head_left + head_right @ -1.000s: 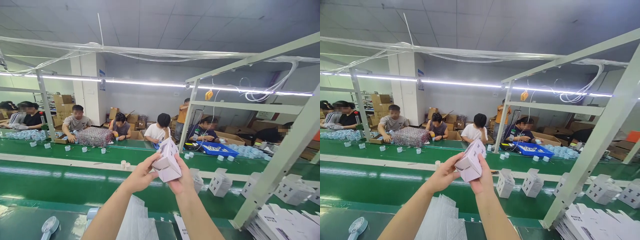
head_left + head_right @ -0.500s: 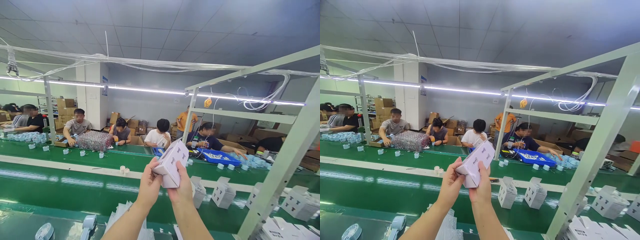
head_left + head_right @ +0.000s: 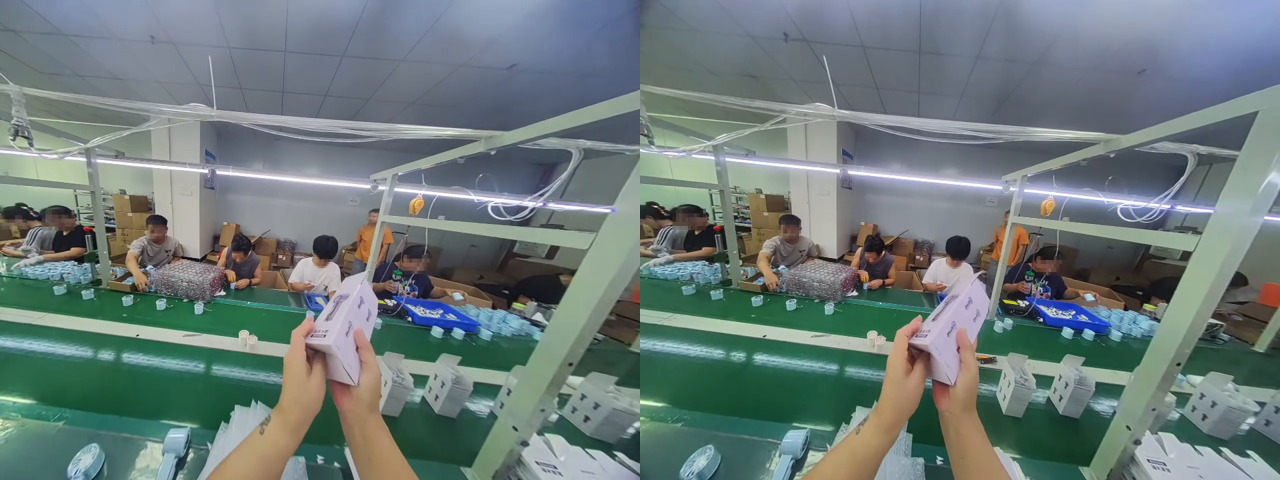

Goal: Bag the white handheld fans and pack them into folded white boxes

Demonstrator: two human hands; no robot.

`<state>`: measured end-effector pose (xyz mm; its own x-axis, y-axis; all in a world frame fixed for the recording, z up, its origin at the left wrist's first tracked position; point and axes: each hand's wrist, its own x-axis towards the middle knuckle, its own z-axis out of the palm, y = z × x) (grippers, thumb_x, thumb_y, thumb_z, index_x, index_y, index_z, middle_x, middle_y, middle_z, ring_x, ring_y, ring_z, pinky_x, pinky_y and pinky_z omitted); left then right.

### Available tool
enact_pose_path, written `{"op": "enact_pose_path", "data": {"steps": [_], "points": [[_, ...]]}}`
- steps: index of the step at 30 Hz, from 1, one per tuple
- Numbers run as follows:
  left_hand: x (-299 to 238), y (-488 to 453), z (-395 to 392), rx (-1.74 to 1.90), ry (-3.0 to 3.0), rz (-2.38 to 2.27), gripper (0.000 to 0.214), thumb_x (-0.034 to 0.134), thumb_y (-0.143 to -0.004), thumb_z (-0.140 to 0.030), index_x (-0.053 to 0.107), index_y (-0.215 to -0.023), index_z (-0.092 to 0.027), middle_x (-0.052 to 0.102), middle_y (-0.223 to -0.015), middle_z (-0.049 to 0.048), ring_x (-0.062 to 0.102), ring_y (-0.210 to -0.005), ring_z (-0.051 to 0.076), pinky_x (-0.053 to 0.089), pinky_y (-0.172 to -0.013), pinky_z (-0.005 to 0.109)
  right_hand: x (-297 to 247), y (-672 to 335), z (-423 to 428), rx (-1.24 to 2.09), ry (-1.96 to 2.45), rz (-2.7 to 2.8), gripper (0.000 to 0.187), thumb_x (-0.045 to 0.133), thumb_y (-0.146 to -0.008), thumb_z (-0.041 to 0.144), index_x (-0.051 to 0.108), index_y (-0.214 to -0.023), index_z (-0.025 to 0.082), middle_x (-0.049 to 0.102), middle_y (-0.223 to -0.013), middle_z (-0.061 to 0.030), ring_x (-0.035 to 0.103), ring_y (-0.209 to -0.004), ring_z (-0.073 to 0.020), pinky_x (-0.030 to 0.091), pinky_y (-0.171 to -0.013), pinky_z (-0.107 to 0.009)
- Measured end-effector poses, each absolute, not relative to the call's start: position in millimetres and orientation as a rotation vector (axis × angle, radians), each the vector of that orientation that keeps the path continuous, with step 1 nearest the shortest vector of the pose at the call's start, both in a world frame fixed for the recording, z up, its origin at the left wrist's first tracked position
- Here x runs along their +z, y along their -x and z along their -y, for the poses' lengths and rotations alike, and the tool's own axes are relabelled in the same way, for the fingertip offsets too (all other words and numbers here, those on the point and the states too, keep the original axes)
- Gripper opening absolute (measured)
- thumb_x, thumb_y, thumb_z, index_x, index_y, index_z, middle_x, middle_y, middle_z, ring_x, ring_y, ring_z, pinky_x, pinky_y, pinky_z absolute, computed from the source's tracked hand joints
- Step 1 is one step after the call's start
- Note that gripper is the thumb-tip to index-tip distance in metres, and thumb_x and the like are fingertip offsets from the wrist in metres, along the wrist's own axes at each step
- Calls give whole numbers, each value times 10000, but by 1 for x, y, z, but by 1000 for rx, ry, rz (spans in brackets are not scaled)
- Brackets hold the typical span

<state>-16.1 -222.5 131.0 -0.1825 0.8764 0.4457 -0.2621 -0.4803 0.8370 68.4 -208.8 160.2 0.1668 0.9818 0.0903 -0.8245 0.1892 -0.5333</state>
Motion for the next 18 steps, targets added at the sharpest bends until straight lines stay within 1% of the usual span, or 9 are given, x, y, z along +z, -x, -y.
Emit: {"op": "enact_pose_path", "data": {"steps": [3, 4, 6, 8, 11, 14, 16, 18], "points": [[130, 22, 229, 1687, -1377, -699, 454, 610, -860, -291, 501, -1299, -248, 382, -1532, 91, 340, -1419, 278, 276, -1181, 459, 162, -74, 206, 1357, 395, 489, 535, 709, -750, 375, 586, -1253, 239, 737, -1107, -23, 684, -1029, -240, 562, -933, -428], [131, 24, 230, 1623, -1359, -619, 503, 621, -856, -315, 478, -1334, -252, 364, -1545, 90, 319, -1432, 280, 269, -1185, 460, 163, -76, 205, 1358, 396, 494, 532, 711, -748, 373, 591, -1250, 242, 739, -1102, -20, 682, -1034, -242, 556, -943, -437], [133, 26, 232, 1526, -1258, -453, 666, 662, -825, -375, 389, -1421, -261, 322, -1571, 88, 282, -1452, 282, 261, -1189, 456, 162, -78, 204, 1350, 403, 481, 523, 704, -755, 365, 592, -1252, 245, 740, -1097, -14, 676, -1048, -238, 550, -951, -437], [134, 26, 231, 1508, -1157, -363, 815, 682, -794, -473, 296, -1482, -268, 278, -1593, 82, 251, -1464, 281, 251, -1194, 440, 158, -78, 203, 1334, 401, 487, 536, 694, -771, 380, 576, -1277, 251, 727, -1132, -13, 663, -1076, -227, 556, -940, -411], [133, 22, 228, 1542, -1073, -368, 865, 577, -801, -665, 253, -1509, -289, 232, -1612, 51, 217, -1476, 270, 247, -1197, 414, 148, -77, 204, 1273, 404, 595, 671, 725, -763, 412, 470, -1375, 312, 661, -1266, -7, 646, -1107, -215, 576, -898, -381], [131, 21, 228, 1528, -942, -403, 884, 478, -780, -776, 234, -1509, -340, 262, -1600, 36, 231, -1472, 267, 305, -1168, 425, 139, -80, 206, 1171, 447, 723, 885, 802, -709, 371, 316, -1449, 391, 595, -1356, -6, 651, -1086, -209, 581, -894, -403], [129, 20, 227, 1503, -882, -382, 913, 443, -765, -812, 181, -1517, -365, 296, -1584, 45, 266, -1460, 265, 340, -1142, 439, 135, -85, 205, 1166, 461, 777, 948, 833, -676, 376, 294, -1456, 390, 593, -1359, -30, 656, -1075, -220, 577, -901, -431], [125, 18, 224, 1509, -857, -352, 926, 449, -764, -811, 151, -1520, -368, 316, -1572, 51, 298, -1445, 256, 353, -1131, 425, 130, -92, 202, 1193, 468, 804, 948, 855, -646, 382, 333, -1438, 370, 617, -1327, -47, 664, -1063, -232, 576, -897, -440]]}}
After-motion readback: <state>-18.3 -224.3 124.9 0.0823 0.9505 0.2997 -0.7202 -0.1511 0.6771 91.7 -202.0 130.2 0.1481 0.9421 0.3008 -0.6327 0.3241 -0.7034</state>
